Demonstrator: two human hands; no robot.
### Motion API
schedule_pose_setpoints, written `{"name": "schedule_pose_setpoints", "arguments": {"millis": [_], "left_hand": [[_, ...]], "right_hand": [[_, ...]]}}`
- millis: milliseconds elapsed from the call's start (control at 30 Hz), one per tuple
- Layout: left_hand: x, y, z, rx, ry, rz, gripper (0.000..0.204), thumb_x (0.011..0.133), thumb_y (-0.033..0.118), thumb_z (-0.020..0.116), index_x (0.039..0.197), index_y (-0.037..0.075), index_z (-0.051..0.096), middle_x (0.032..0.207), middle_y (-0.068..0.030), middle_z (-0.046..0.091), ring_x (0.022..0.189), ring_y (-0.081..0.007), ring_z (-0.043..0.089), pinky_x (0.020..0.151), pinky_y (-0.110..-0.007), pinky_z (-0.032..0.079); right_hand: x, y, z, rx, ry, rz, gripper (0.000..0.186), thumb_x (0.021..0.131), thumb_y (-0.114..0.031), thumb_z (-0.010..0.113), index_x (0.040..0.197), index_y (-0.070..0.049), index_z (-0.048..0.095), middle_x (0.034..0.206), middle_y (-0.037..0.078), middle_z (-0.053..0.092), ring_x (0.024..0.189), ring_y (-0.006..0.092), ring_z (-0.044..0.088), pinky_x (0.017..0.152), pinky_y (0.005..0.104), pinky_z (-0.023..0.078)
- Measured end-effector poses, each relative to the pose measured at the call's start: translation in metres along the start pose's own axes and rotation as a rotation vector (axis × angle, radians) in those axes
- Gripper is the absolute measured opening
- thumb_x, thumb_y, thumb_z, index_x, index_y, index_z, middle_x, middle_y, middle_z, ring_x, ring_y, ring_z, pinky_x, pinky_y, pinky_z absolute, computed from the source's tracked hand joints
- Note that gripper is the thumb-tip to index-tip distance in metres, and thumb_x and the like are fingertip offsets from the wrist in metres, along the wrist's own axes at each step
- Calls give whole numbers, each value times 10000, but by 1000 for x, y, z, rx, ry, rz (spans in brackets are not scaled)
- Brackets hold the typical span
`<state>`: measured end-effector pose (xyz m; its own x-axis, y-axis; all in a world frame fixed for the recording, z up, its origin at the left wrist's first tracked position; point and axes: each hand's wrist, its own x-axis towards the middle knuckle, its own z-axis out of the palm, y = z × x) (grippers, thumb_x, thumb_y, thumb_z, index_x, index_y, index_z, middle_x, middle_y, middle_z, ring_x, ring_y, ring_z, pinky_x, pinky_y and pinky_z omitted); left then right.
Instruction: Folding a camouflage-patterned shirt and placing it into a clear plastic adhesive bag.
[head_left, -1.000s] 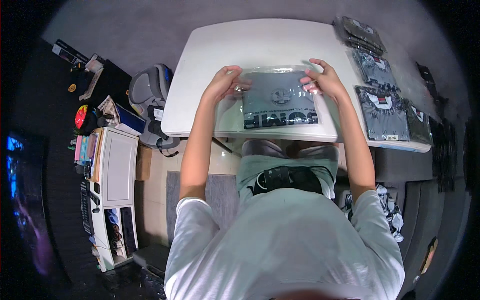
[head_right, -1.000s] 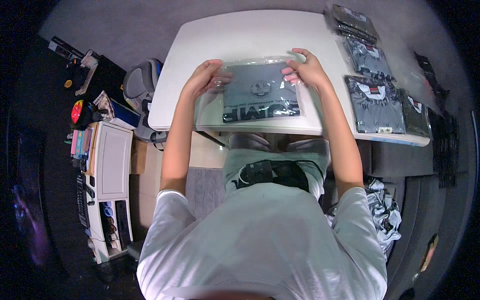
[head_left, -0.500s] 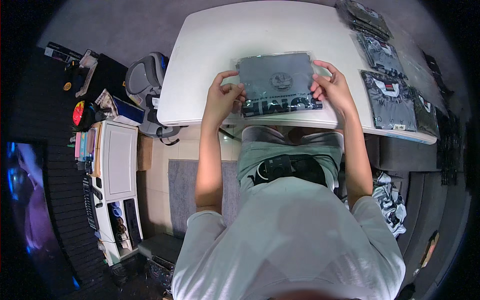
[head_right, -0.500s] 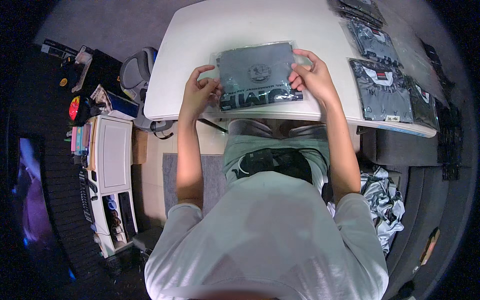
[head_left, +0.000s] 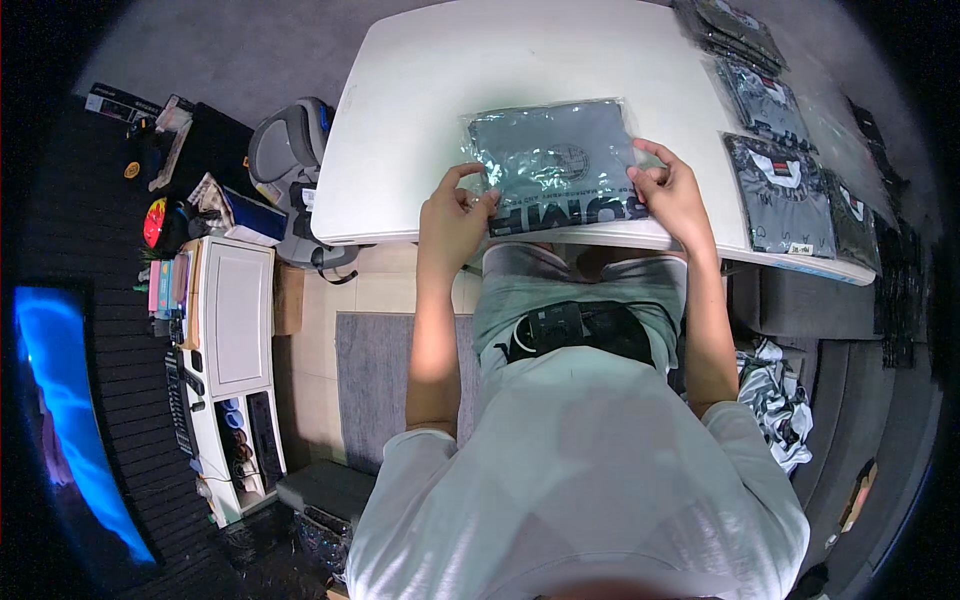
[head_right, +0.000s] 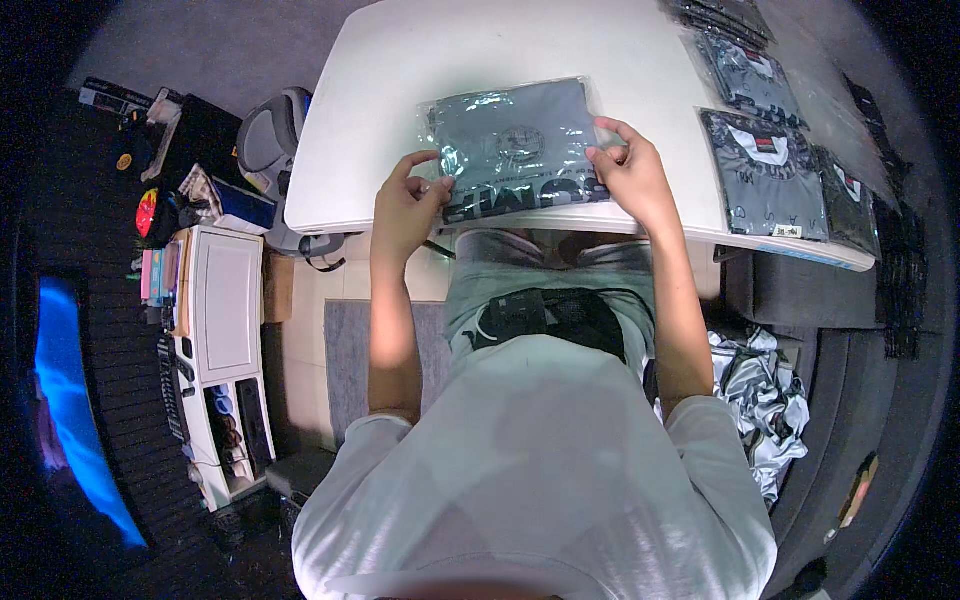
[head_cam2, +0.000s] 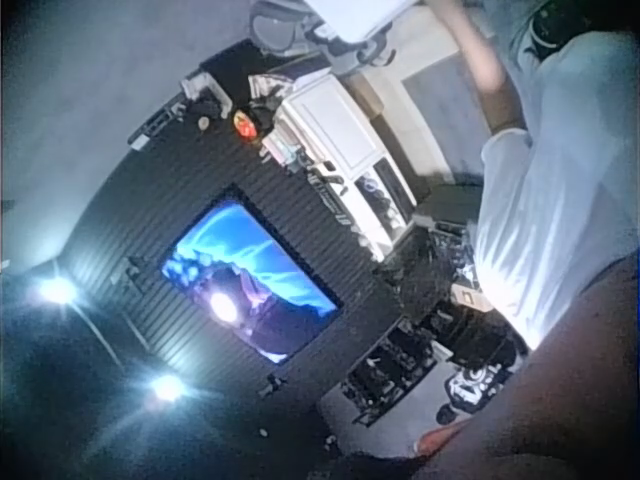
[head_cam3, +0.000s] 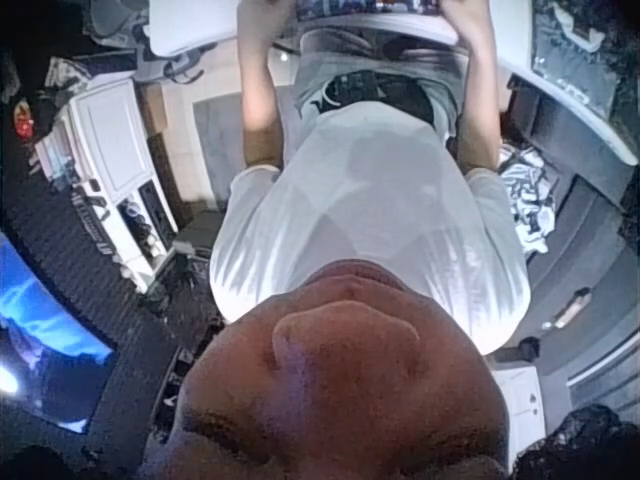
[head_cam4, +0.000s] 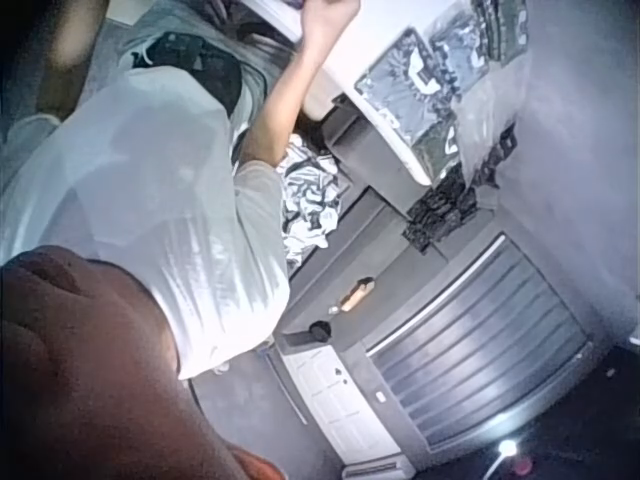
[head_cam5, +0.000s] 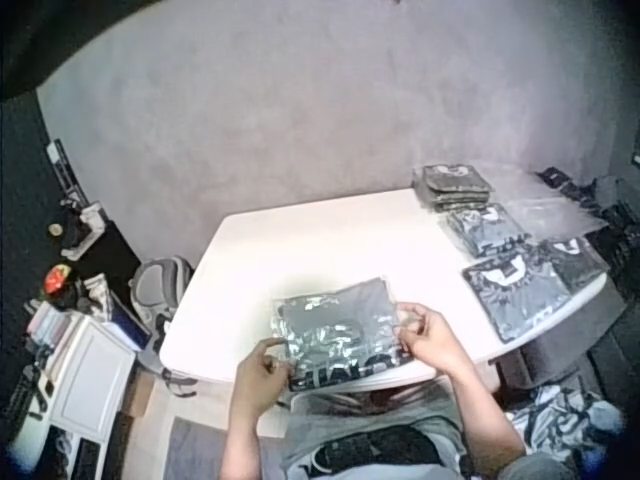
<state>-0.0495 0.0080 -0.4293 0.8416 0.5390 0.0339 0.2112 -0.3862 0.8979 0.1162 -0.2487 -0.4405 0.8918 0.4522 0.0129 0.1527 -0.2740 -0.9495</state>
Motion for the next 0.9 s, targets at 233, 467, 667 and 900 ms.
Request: {"name": "schedule_pose_setpoints", "arguments": {"millis": [233, 467, 667, 900], "left_hand": [[5, 5, -6, 355, -65, 63, 400, 854, 257, 755, 1197, 74, 663, 597, -78, 623, 528, -163, 595, 539, -320, 447], [3, 12, -6, 463, -90, 20, 401, 857, 305, 752, 1187, 95, 663, 667, -108, 625, 617, -220, 629, 605, -363, 481], [5, 32, -8, 719, -39, 167, 455, 868, 312, 724, 1267, 133, 599, 1099, -204, 579, 1044, -368, 583, 880, -459, 499], [92, 66, 73, 574, 212, 580, 540, 917, 246, 601, 1395, 15, 503, 1406, -276, 488, 1319, -489, 424, 1097, -584, 344]], "right_hand": [[-5, -63, -9, -840, 15, -153, 450, 916, -287, 670, 1264, -4, 634, 787, 182, 713, 707, 327, 688, 737, 425, 549], [64, -66, 92, -1094, 16, -721, 582, 1002, -468, 489, 1435, -80, 503, 1468, 194, 492, 1373, 425, 425, 1133, 547, 340], [66, -22, 105, -1064, -149, -654, 677, 1013, -557, 375, 1511, -100, 409, 1558, 188, 386, 1443, 455, 314, 1183, 592, 216], [63, -21, 103, -1036, -80, -693, 669, 978, -479, 446, 1496, -57, 410, 1541, 201, 403, 1455, 433, 301, 1192, 580, 207]]}}
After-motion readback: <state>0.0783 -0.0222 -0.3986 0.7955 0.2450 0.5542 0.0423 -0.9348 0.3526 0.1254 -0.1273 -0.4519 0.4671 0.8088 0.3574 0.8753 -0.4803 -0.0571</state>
